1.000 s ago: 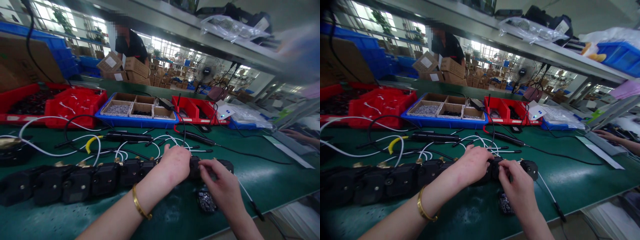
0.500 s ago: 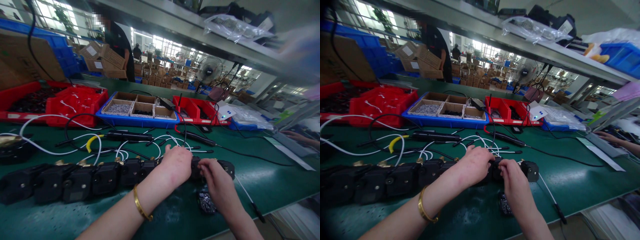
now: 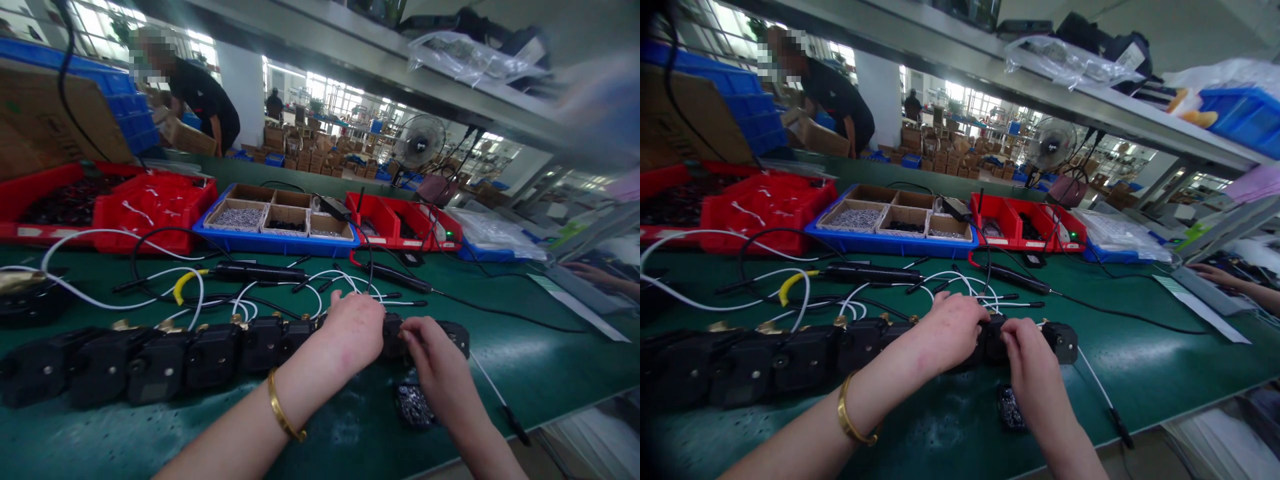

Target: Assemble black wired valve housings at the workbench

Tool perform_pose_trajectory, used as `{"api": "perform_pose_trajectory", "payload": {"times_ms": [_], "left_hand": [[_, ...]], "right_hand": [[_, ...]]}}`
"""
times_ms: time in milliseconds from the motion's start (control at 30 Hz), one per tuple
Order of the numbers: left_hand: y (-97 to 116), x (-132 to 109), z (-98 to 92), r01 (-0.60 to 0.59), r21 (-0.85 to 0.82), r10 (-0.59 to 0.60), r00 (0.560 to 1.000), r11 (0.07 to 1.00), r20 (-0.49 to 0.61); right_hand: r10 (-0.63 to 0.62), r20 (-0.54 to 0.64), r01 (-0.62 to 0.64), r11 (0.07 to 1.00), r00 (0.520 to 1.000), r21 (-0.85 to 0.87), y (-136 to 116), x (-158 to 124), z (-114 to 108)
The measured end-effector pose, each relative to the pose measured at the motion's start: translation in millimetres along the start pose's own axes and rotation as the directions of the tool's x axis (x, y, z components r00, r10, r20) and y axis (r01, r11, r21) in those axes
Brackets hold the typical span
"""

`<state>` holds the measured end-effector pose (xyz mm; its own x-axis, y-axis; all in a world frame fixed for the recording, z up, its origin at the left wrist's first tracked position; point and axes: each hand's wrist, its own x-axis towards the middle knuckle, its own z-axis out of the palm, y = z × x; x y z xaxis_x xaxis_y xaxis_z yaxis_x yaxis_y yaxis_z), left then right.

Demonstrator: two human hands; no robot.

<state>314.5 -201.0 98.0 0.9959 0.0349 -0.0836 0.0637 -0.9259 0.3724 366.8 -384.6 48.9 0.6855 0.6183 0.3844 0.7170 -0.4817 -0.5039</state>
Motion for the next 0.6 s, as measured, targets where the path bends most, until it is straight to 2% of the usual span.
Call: {"api": "perform_pose_trajectory", "payload": {"times_ms": [133, 367, 600], "left_hand": [[1.1, -0.8, -1.3, 0.005, 0.002, -0.005, 1.000, 1.000, -0.002], [0.9, -1.9, -3.2, 0.000, 0.000, 0.000, 1.000, 1.000, 0.005], [1.7, -3.7, -5.5, 0.008, 0.000, -0.008, 1.000, 1.000, 0.012]], "right_hand": [[-0.131, 0.001, 0.131, 0.986, 0.991, -0.101, -2.8, -0.2, 6.9], [-0.226, 0.035, 0.228, 0.946, 0.974, -0.232, 9.6, -1.6, 17.7], [-0.277, 0.000, 0.269, 0.931, 0.961, -0.246, 10.5, -0.9, 17.3]]}}
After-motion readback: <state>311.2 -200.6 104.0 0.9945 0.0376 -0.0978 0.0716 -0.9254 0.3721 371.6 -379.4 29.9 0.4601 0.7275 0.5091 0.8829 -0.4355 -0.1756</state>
